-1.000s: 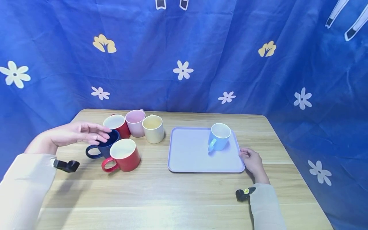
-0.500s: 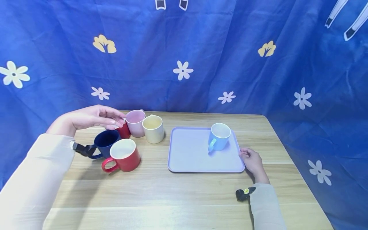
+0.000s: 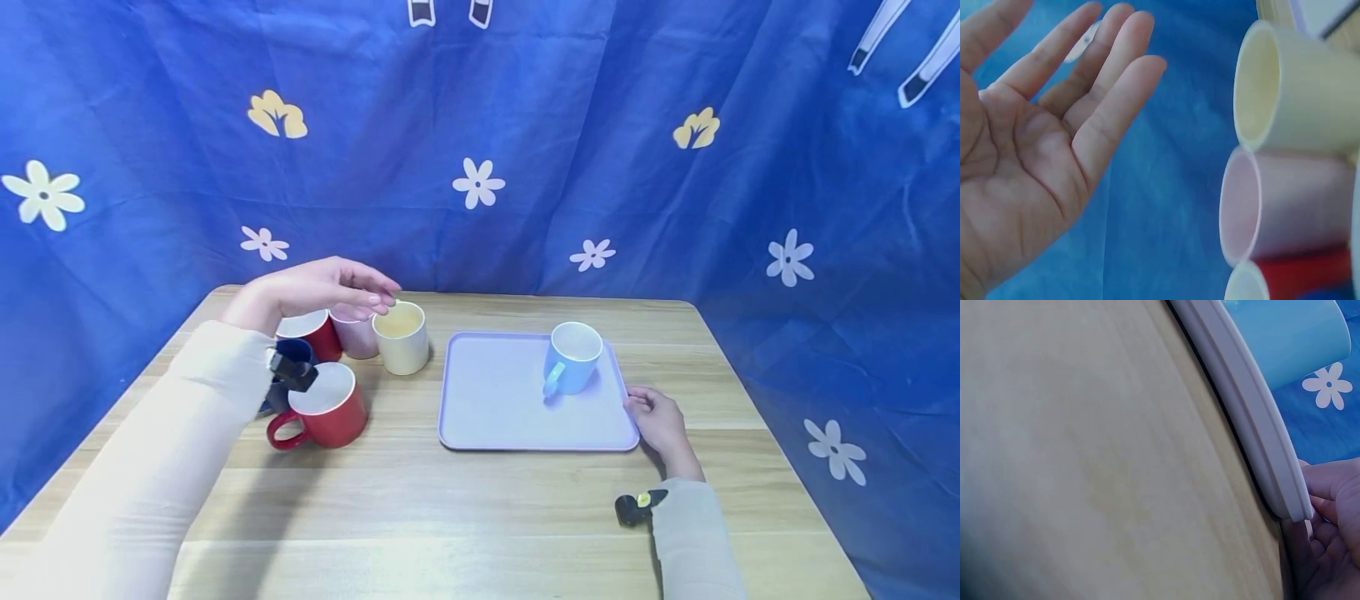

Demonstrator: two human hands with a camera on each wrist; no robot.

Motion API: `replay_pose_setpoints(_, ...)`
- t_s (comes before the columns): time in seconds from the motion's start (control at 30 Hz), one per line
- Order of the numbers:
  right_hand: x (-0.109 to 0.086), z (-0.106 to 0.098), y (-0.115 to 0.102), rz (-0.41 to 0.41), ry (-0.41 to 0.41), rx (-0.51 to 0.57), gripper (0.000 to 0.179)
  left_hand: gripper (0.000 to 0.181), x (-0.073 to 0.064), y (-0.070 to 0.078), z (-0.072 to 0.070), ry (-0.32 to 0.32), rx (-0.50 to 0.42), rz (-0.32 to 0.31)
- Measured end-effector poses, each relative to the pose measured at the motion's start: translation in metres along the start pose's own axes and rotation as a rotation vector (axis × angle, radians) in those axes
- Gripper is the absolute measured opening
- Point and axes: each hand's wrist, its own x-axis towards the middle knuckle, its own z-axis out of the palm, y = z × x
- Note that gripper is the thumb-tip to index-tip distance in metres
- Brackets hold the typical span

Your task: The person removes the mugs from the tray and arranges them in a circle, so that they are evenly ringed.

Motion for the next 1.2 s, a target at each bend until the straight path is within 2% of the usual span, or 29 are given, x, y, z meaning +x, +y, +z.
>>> replay_pose_setpoints(0.23,-0.002,-0.002,-0.002,-0.003,-0.008,-0.004,0.037,0.042,0.029,0.014,0.030,0.012,-0.068,0.069)
replay_pose_setpoints(0.47,-0.003,-0.003,-0.004,-0.020,-0.006,-0.006,0.037,0.037,0.059,0.019,0.066,0.092,-0.169,0.058)
replay_pose_setpoints(0.6,-0.003,-0.003,-0.004,-0.024,0.001,-0.007,0.037,0.036,0.076,0.021,0.091,0.112,-0.199,0.076)
replay_pose_setpoints(0.73,-0.002,-0.002,-0.003,-0.038,0.011,-0.010,0.035,0.035,0.091,0.019,0.115,0.126,-0.205,0.066)
replay_pose_setpoints(1.0,0.000,-0.003,-0.002,-0.059,0.026,-0.024,0.034,0.031,0.117,0.009,0.155,0.089,-0.210,0.028)
replay_pose_setpoints(1.2,0.000,-0.003,-0.003,-0.042,0.024,-0.034,0.035,0.032,0.132,0.006,0.175,0.070,-0.212,0.026)
